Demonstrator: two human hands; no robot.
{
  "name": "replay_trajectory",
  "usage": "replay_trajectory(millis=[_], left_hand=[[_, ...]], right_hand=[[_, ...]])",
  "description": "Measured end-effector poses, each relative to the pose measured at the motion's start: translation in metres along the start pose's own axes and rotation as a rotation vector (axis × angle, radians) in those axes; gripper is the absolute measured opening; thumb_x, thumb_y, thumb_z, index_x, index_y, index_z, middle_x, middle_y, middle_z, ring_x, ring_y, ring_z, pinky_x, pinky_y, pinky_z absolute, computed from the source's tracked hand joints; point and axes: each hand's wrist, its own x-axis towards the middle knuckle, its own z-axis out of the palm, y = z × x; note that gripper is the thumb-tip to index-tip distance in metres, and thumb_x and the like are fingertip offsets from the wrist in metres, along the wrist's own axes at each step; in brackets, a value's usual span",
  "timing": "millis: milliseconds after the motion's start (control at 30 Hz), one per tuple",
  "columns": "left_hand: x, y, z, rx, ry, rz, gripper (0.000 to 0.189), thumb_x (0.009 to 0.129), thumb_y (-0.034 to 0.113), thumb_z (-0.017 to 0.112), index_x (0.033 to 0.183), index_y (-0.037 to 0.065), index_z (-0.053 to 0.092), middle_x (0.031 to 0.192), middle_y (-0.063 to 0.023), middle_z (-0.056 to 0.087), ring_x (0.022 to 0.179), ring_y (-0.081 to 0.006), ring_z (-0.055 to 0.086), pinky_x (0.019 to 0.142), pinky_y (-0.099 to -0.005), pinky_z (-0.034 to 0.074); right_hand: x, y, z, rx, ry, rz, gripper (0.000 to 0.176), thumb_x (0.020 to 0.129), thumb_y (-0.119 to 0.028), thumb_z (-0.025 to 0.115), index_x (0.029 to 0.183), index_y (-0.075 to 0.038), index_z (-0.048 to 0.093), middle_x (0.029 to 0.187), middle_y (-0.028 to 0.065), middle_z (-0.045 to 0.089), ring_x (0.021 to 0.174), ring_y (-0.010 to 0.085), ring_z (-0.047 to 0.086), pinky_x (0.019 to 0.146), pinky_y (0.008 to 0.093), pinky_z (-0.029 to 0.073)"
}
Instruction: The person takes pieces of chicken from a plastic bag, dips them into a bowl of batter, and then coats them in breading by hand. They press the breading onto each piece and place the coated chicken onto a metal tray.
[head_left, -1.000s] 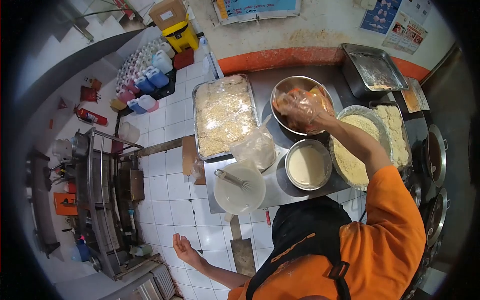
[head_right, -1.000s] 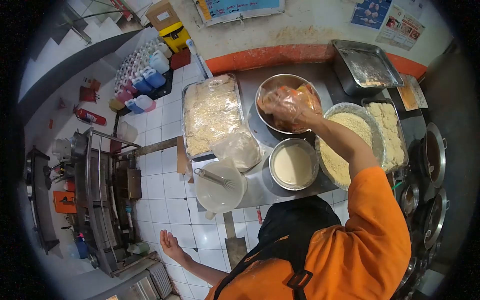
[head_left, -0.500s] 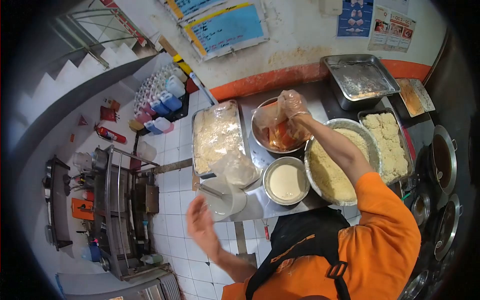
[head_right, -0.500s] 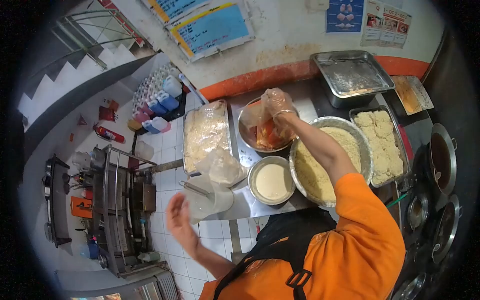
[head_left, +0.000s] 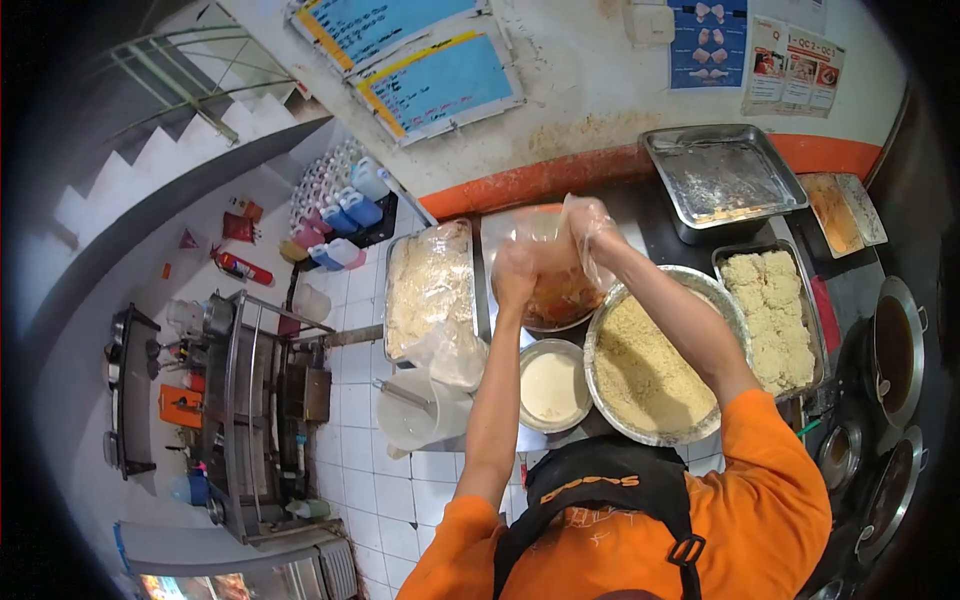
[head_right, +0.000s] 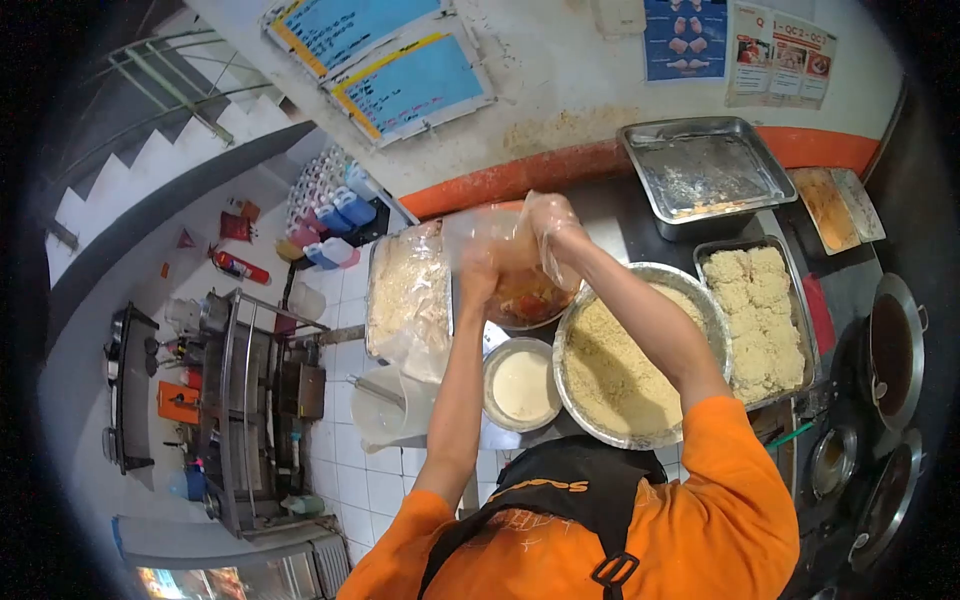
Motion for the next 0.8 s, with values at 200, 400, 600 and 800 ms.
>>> replay_trajectory(millis=[200,400,600,800], left_hand=[[0.019,-0.059,0.048,-0.247,0.048,-0.338,0.034,0.091,0.024,0.066,0.115,0.000,0.062,0.105,-0.0119,0.067,0.093,-0.0232,0.065,0.081,-0.0387,0.055],[0.030,0.028,0.017,-0.620,-0.183,-0.658,0.034,0.095,0.026,0.063,0.120,0.003,0.061,0.108,-0.0098,0.066,0.101,-0.0217,0.064,0.081,-0.0357,0.056],[0.040,0.001,0.023,-0.191,-0.347,-0.566,0.036,0.095,0.031,0.056,0.102,-0.001,0.070,0.081,-0.0122,0.069,0.062,-0.0185,0.062,0.055,-0.0348,0.048],[0.051,0.034,0.030,-0.141,-0.198,-0.529,0.054,0.106,0.037,0.043,0.083,0.000,0.075,0.069,-0.0120,0.070,0.063,-0.0208,0.062,0.064,-0.0376,0.048]], right_hand=[[-0.023,0.007,-0.012,0.076,-0.077,0.151,0.021,0.093,-0.018,0.057,0.090,0.000,0.068,0.090,0.0096,0.067,0.076,0.0190,0.062,0.064,0.0393,0.052],[-0.022,0.023,-0.040,-0.311,-0.352,-0.037,0.031,0.091,-0.029,0.061,0.099,-0.002,0.072,0.089,0.0068,0.071,0.088,0.0175,0.065,0.076,0.0362,0.053],[-0.027,0.036,-0.019,-0.814,-0.243,-0.388,0.046,0.090,-0.044,0.059,0.100,-0.001,0.071,0.089,0.0233,0.071,0.082,0.0299,0.069,0.076,0.0426,0.052],[-0.046,0.018,-0.010,-0.932,-0.155,-0.273,0.051,0.090,-0.046,0.056,0.087,0.003,0.071,0.083,0.0257,0.069,0.077,0.0343,0.069,0.069,0.0479,0.050]])
